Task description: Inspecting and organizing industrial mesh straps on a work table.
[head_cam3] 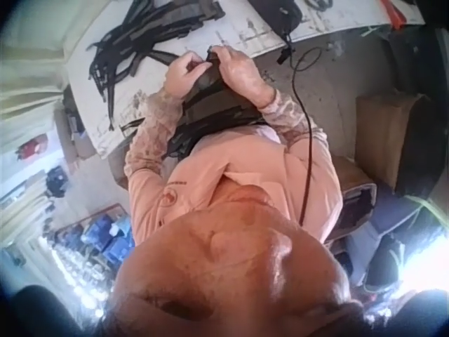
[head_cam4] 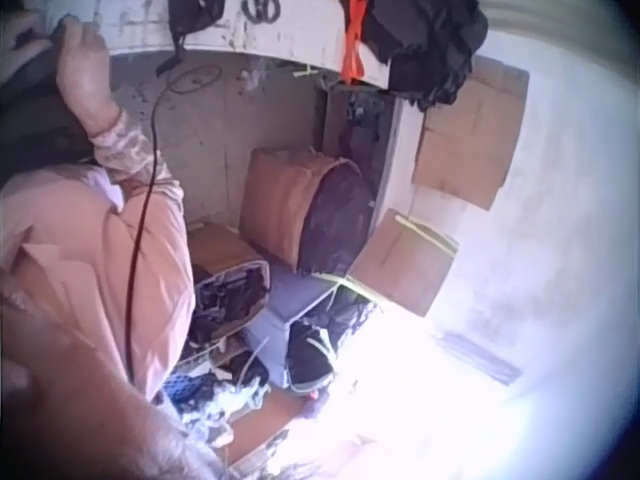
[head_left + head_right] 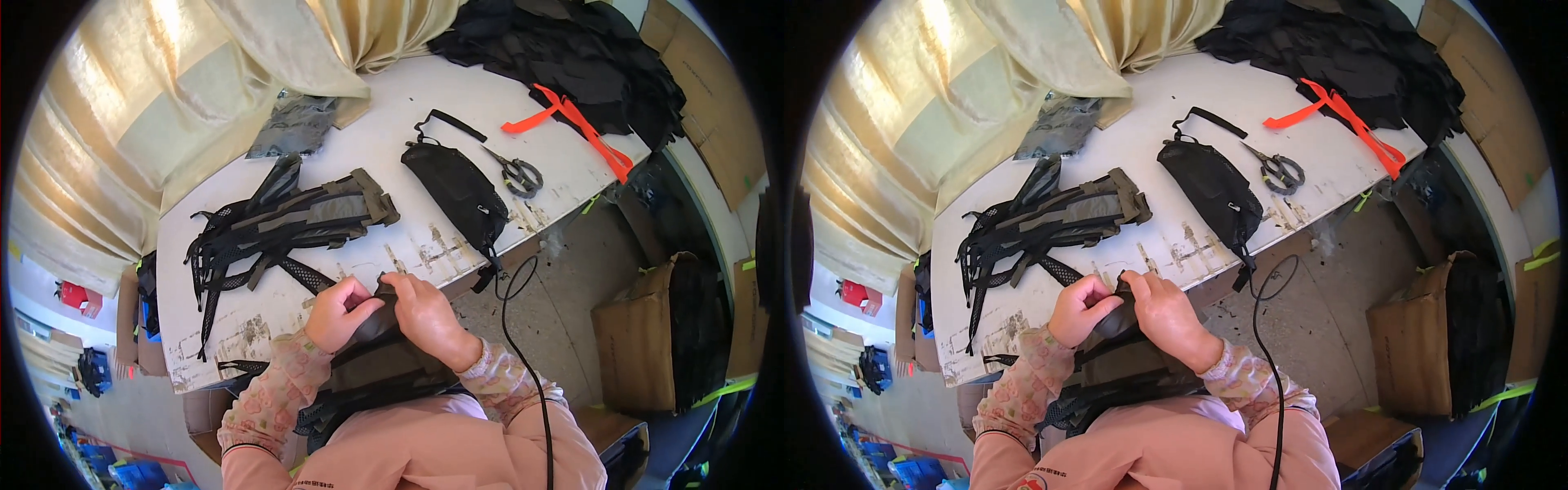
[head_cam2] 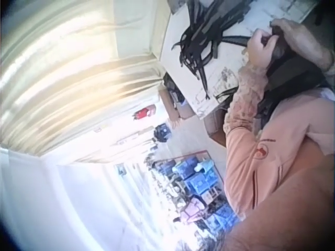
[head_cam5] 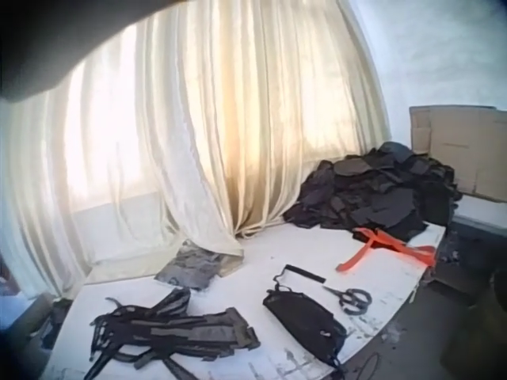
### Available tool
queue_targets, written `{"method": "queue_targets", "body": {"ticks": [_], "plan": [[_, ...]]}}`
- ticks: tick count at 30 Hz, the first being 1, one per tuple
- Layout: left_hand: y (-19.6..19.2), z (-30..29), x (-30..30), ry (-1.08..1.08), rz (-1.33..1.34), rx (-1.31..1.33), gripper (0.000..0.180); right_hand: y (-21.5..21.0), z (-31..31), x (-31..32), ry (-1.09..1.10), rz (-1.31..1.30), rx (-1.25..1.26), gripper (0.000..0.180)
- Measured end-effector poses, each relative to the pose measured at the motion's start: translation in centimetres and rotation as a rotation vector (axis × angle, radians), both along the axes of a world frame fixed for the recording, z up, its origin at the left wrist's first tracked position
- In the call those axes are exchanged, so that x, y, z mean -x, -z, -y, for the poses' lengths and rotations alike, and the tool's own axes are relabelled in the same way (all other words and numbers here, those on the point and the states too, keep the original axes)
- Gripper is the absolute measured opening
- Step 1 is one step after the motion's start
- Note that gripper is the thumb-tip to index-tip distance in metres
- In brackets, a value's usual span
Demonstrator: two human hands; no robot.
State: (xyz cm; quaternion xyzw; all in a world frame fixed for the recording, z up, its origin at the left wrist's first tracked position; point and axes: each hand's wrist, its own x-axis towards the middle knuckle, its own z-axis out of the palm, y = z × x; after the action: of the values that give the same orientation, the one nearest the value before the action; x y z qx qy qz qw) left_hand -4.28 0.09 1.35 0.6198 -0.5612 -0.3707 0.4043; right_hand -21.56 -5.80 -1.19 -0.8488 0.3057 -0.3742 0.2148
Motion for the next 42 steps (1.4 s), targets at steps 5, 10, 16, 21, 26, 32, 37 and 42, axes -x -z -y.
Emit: {"method": "queue_targets", "body": {"ticks": [5,10,16,21,26,32,37,42], "plan": [[0.0,-0.2,-0.4,0.067,0.018,-0.070,0.020,0.8,1.1,0.3,-0.192,0.047,-0.007,0.023],[-0.6,-0.6,-0.3,0.192,0.087,-0.043,0.019,-0.5,2.0,0.5,-0.170,0.037,-0.030,0.005],[-2.1,-1.8,1.1,0.371,0.410,0.275,0.019,-0.4,2.2,0.7,-0.103,0.205,-0.437,0.013],[-2.2,-1.4,0.8,0.196,0.392,0.223,0.015,0.5,2.1,0.4,-0.214,0.409,-1.016,0.021],[-1.9,-1.3,0.8,0.126,0.223,0.119,0.010,-0.3,1.7,-0.1,-0.396,0.373,-1.081,0.021],[-1.9,0.1,-0.3,0.045,-0.174,0.043,0.009,0.1,2.8,1.9,-0.688,0.565,-1.388,0.019],[-1.6,0.2,-0.6,0.072,-0.128,0.138,0.017,0.8,2.0,1.7,-0.940,0.658,-1.539,0.024],[-1.3,-0.1,-1.1,0.063,-0.042,0.200,0.023,0.9,0.9,1.0,-0.808,0.695,-1.529,0.010]]}}
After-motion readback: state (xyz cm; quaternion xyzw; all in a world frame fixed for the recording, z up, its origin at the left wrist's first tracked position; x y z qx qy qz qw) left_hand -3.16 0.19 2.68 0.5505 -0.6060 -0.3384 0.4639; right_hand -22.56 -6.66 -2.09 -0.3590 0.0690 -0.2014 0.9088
